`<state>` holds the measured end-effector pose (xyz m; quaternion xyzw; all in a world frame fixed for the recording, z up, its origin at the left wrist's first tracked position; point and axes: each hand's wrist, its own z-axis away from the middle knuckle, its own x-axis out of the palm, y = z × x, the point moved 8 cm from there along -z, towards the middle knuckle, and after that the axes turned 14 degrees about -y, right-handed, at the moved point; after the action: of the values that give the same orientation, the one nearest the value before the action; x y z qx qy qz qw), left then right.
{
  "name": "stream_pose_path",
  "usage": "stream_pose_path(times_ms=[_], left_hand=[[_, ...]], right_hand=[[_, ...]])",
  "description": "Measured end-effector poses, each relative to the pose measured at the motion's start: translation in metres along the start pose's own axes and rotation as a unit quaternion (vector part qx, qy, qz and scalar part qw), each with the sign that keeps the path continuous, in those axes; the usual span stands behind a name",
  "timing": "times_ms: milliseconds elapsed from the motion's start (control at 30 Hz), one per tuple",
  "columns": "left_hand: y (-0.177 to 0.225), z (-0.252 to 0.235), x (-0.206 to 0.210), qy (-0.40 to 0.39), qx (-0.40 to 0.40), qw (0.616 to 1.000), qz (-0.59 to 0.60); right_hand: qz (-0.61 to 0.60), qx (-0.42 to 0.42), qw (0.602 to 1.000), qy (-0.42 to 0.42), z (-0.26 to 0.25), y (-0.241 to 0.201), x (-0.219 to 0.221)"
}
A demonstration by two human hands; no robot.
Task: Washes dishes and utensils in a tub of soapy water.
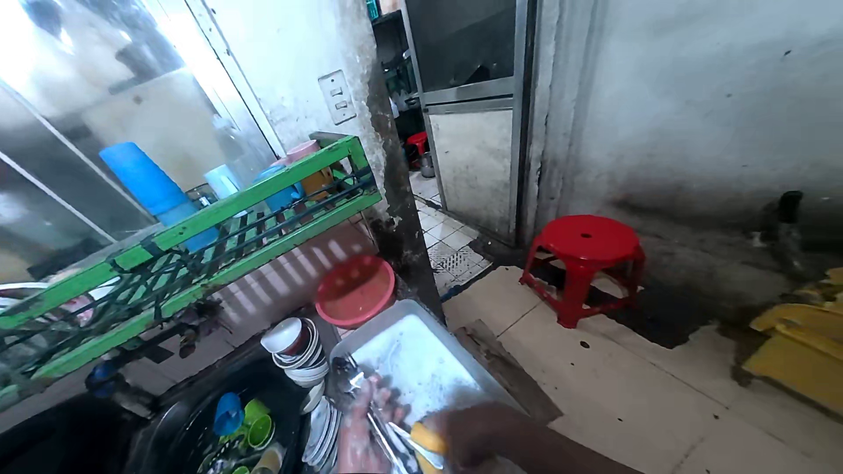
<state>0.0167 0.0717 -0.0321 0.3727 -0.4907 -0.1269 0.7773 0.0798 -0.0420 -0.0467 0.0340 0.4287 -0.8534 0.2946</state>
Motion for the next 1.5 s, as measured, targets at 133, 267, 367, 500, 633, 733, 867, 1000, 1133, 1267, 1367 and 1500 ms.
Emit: stream_pose_path(times_ms=[133, 267, 367, 500, 633, 733, 867, 1000, 1133, 1267, 1367, 1500], left_hand=[[0.008, 0.001, -0.007, 0.021, -0.043, 0.996, -0.08], [-0.024, 0.011, 0.008, -0.053, -0.165, 0.97, -0.171], [-0.031, 0.014, 0.019, -0.059, -0.181, 0.959, -0.212], [-0.014, 0.012, 0.024, 0.008, -0.097, 0.969, -0.228], [-0.009, 0.02, 0.028, 0.053, -0.071, 0.959, -0.269], [-0.015, 0.026, 0.031, 0.062, -0.078, 0.961, -0.259], [-0.01, 0.024, 0.028, 0.072, -0.062, 0.969, -0.229], [-0.012, 0.03, 0.017, 0.078, -0.07, 0.966, -0.235], [-0.021, 0.032, 0.014, 0.074, -0.084, 0.975, -0.19], [-0.015, 0.035, 0.022, 0.048, -0.065, 0.983, -0.167], [-0.02, 0.038, 0.027, 0.005, -0.09, 0.976, -0.197], [-0.033, 0.035, 0.021, 0.006, -0.127, 0.968, -0.215]], right_hand=[[-0.016, 0.004, 0.989, 0.147, 0.019, 0.026, -0.03], [-0.338, -0.188, 0.893, 0.233, 0.033, 0.011, -0.059], [-0.289, -0.12, 0.903, 0.295, 0.05, -0.004, -0.075], [-0.307, -0.095, 0.883, 0.344, 0.043, 0.001, -0.072], [-0.233, -0.139, 0.91, 0.314, 0.028, -0.006, -0.057], [-0.134, -0.041, 0.936, 0.323, 0.032, -0.005, -0.085], [-0.074, -0.107, 0.923, 0.362, 0.017, -0.013, -0.072], [-0.025, -0.127, 0.937, 0.325, 0.014, -0.021, -0.062], [-0.147, -0.044, 0.906, 0.395, 0.019, 0.001, -0.102], [-0.362, -0.09, 0.86, 0.347, 0.012, 0.003, -0.084], [-0.348, -0.09, 0.873, 0.33, 0.014, -0.003, -0.073], [-0.472, -0.211, 0.725, 0.455, 0.038, 0.014, -0.092]])
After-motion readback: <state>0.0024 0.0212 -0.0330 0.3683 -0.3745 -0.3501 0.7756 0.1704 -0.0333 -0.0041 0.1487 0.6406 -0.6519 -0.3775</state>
